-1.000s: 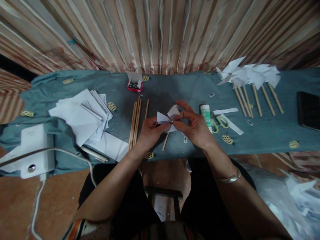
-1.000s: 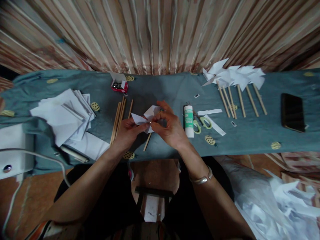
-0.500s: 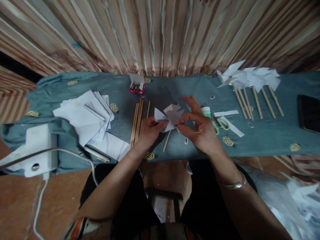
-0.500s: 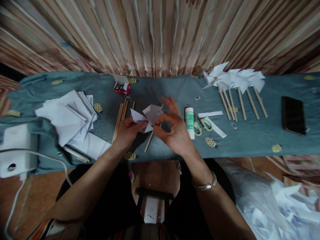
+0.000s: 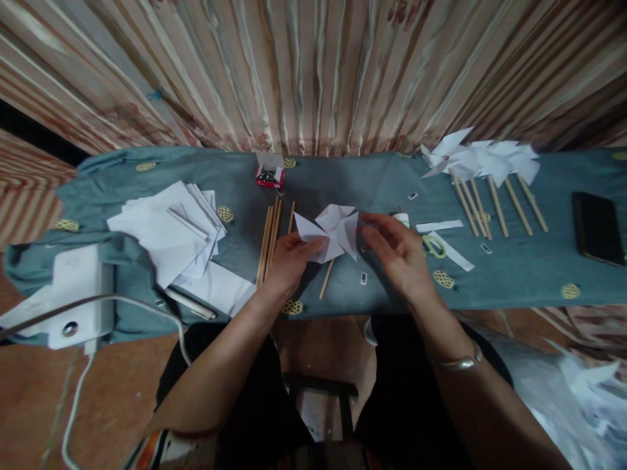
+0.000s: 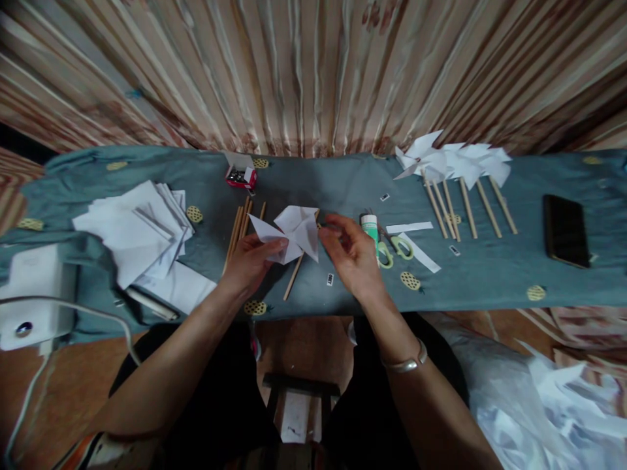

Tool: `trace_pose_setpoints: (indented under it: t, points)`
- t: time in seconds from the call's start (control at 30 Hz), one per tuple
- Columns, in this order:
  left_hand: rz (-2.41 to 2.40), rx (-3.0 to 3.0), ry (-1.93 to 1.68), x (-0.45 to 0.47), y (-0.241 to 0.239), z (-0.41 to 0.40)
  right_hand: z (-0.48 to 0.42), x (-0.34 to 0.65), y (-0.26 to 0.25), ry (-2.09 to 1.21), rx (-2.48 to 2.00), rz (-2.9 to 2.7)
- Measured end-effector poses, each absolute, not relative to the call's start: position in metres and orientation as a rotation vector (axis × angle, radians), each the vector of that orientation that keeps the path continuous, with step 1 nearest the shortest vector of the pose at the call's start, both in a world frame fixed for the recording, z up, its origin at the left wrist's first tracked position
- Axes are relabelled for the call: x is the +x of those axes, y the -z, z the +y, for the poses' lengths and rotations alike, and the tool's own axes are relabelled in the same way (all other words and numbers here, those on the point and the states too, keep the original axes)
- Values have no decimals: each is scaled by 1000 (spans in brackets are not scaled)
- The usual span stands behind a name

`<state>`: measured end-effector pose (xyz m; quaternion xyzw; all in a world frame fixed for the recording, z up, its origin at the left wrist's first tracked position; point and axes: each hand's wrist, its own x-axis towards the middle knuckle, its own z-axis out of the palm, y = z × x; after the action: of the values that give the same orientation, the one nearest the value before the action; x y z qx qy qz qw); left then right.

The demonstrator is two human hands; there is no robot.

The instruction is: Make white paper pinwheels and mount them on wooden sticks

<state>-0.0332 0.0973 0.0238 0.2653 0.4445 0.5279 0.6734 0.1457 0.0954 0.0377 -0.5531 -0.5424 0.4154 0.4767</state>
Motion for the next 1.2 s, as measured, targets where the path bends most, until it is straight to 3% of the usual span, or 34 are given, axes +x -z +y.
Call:
trace_pose_setpoints:
  t: [0.17, 0.57, 1.2]
  points:
    - [977, 621, -1161, -32, -27, 96, 94, 132, -42, -1494, -1244, -1047]
    - [1091, 709, -1146, -33, -29, 94, 94, 127, -35, -1375, -1280, -1076]
    - [1061, 701, -1135, -34, -23, 94, 92, 131, -43, -1589, -1231, -863]
